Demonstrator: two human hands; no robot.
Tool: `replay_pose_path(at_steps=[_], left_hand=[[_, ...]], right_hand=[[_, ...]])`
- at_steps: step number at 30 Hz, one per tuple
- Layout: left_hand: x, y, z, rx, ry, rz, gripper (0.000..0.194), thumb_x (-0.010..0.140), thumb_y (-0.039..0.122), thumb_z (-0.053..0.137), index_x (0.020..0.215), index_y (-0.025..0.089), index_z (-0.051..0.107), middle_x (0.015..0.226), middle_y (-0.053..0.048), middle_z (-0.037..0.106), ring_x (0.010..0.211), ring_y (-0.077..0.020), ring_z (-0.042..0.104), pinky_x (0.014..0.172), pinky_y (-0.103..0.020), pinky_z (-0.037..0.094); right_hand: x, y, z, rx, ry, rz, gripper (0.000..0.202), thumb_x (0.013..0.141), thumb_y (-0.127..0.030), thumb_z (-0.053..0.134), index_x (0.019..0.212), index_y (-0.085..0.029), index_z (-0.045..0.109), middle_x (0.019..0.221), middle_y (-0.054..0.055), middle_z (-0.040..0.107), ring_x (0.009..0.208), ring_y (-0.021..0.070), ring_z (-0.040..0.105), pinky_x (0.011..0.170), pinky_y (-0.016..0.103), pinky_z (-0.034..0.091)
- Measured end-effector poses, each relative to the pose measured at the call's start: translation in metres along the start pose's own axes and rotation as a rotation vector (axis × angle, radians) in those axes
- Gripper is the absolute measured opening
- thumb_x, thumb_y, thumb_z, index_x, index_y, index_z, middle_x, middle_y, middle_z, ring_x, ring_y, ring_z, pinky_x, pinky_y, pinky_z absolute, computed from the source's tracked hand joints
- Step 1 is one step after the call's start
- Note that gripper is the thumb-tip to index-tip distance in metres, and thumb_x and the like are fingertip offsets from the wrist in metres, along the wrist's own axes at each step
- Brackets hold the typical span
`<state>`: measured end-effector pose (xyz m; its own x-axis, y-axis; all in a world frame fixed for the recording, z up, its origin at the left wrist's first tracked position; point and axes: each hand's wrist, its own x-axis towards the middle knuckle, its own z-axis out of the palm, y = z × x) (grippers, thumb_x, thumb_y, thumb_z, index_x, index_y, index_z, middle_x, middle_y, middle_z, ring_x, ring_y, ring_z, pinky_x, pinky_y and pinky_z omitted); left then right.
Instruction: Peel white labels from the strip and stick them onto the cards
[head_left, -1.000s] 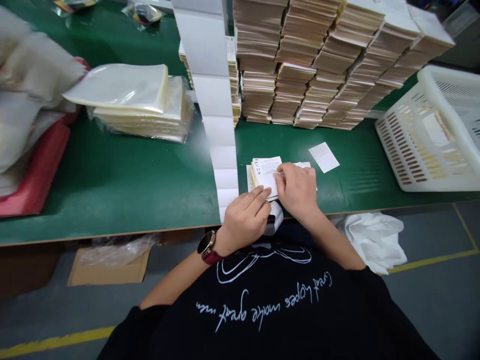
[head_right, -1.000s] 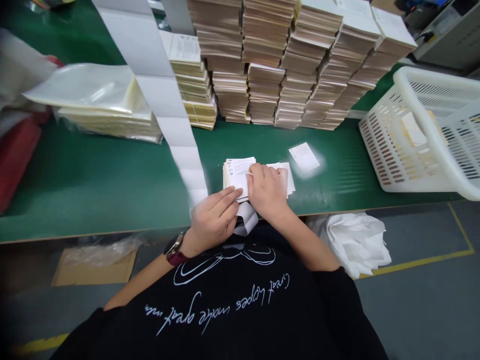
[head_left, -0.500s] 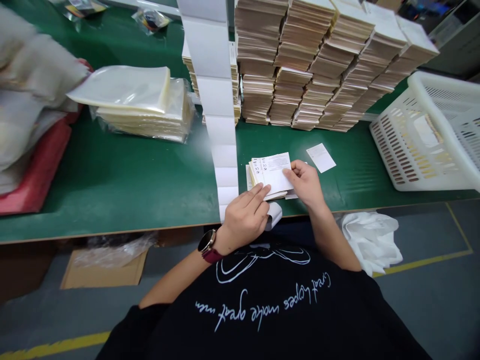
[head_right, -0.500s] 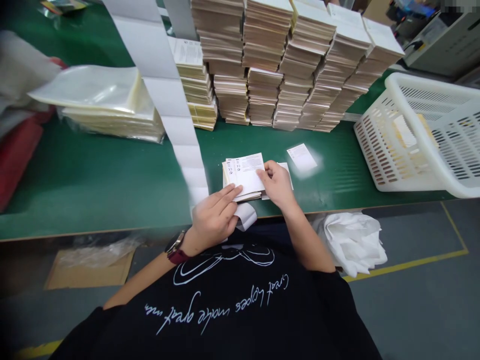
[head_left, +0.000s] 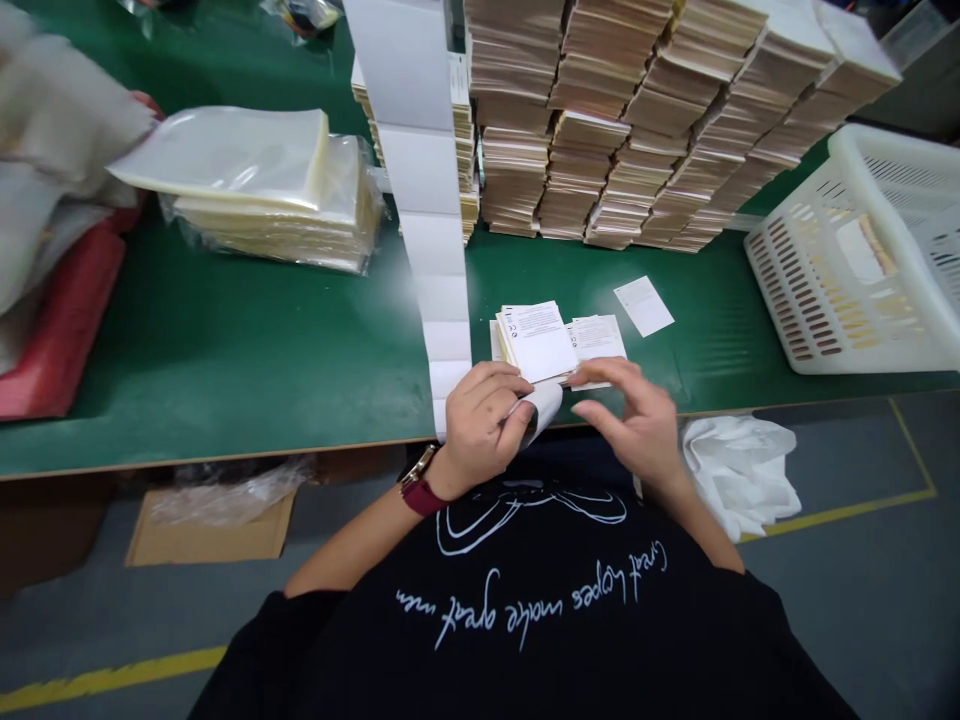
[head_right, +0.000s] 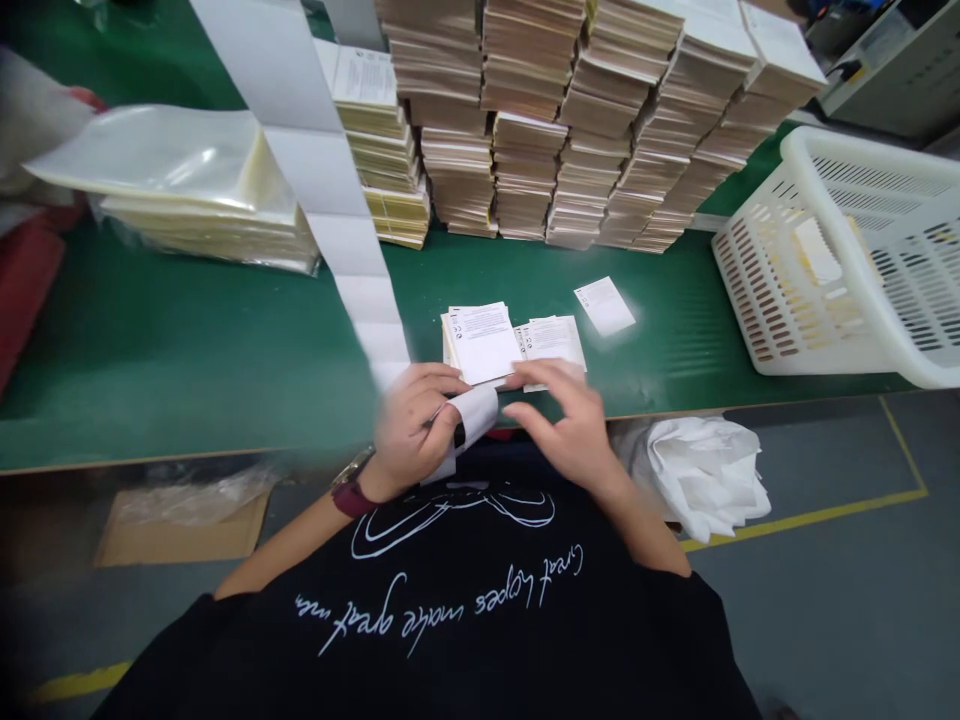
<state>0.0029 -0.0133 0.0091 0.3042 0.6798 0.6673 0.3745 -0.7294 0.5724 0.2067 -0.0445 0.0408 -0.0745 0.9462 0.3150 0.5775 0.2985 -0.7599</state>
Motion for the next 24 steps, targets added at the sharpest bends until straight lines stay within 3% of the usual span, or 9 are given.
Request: replay_pose_path(at_steps=[4, 6, 9, 11, 13, 15, 19, 24], left_hand=[[-0.001, 0.002, 0.002, 0.036, -0.006, -0.02, 0.016, 0.086, 0.011, 0.05, 0.073, 0.016, 0.059, 0.079, -0.005, 0.069, 0.083, -0.0174, 0.062, 0.075, -0.034, 0.056], [-0.002, 0.003, 0.002, 0.087, 0.015, -0.013, 0.01, 0.084, 0.012, 0.052, 0.086, 0.016, 0.061, 0.091, -0.008, 0.07, 0.089, -0.0189, 0.063, 0.079, -0.036, 0.056], [-0.003, 0.003, -0.001, 0.179, 0.047, 0.101, 0.037, 0.083, 0.013, 0.055, 0.12, 0.019, 0.055, 0.119, -0.013, 0.063, 0.105, -0.0214, 0.061, 0.083, -0.038, 0.056], [-0.003, 0.004, -0.005, 0.212, 0.065, 0.243, 0.045, 0.084, 0.016, 0.055, 0.126, 0.029, 0.05, 0.126, -0.009, 0.06, 0.11, -0.0205, 0.06, 0.083, -0.037, 0.056], [-0.002, 0.005, -0.009, 0.26, 0.085, 0.346, 0.04, 0.086, 0.02, 0.055, 0.123, 0.035, 0.051, 0.122, -0.004, 0.062, 0.112, -0.02, 0.059, 0.086, -0.038, 0.055], [-0.002, 0.006, -0.011, 0.306, 0.052, 0.372, 0.032, 0.087, 0.021, 0.054, 0.117, 0.033, 0.055, 0.112, -0.002, 0.067, 0.111, -0.0209, 0.059, 0.089, -0.039, 0.053], [-0.002, 0.006, -0.009, 0.263, -0.048, 0.294, 0.021, 0.085, 0.015, 0.053, 0.103, 0.023, 0.06, 0.089, -0.002, 0.071, 0.089, -0.0193, 0.063, 0.085, -0.04, 0.051], [-0.003, 0.005, -0.001, 0.247, -0.015, 0.191, 0.012, 0.084, 0.012, 0.052, 0.089, 0.019, 0.06, 0.07, -0.002, 0.064, 0.067, -0.0163, 0.056, 0.065, -0.033, 0.046]], right_hand=[[-0.007, -0.015, 0.015, 0.255, -0.033, -0.018, 0.014, 0.086, -0.015, 0.064, 0.096, -0.025, 0.067, 0.084, 0.0, 0.065, 0.085, 0.0161, 0.06, 0.08, 0.036, 0.049], [-0.008, -0.014, 0.017, 0.335, -0.026, 0.004, 0.014, 0.086, -0.012, 0.064, 0.092, -0.024, 0.067, 0.084, 0.0, 0.063, 0.085, 0.0157, 0.059, 0.078, 0.036, 0.048], [-0.007, -0.012, 0.017, 0.418, -0.052, 0.035, 0.014, 0.086, -0.012, 0.062, 0.09, -0.024, 0.067, 0.083, 0.0, 0.062, 0.084, 0.0151, 0.058, 0.077, 0.035, 0.047], [-0.008, -0.012, 0.017, 0.454, -0.062, 0.059, 0.012, 0.087, -0.013, 0.062, 0.09, -0.024, 0.067, 0.084, 0.0, 0.061, 0.083, 0.0142, 0.058, 0.076, 0.033, 0.047], [-0.008, -0.014, 0.017, 0.47, -0.064, 0.082, 0.012, 0.089, -0.015, 0.06, 0.091, -0.025, 0.067, 0.085, -0.001, 0.061, 0.082, 0.0135, 0.058, 0.074, 0.032, 0.047], [-0.008, -0.016, 0.017, 0.456, -0.07, 0.091, 0.013, 0.09, -0.016, 0.059, 0.094, -0.025, 0.067, 0.087, 0.0, 0.062, 0.083, 0.0136, 0.059, 0.073, 0.031, 0.047], [-0.008, -0.018, 0.017, 0.358, -0.093, 0.047, 0.013, 0.088, -0.017, 0.061, 0.096, -0.026, 0.066, 0.087, 0.0, 0.064, 0.085, 0.0157, 0.059, 0.077, 0.035, 0.048], [-0.012, -0.019, 0.019, 0.041, 0.011, -0.138, 0.013, 0.087, -0.016, 0.059, 0.089, -0.027, 0.063, 0.085, 0.001, 0.061, 0.085, 0.0185, 0.057, 0.079, 0.04, 0.048]])
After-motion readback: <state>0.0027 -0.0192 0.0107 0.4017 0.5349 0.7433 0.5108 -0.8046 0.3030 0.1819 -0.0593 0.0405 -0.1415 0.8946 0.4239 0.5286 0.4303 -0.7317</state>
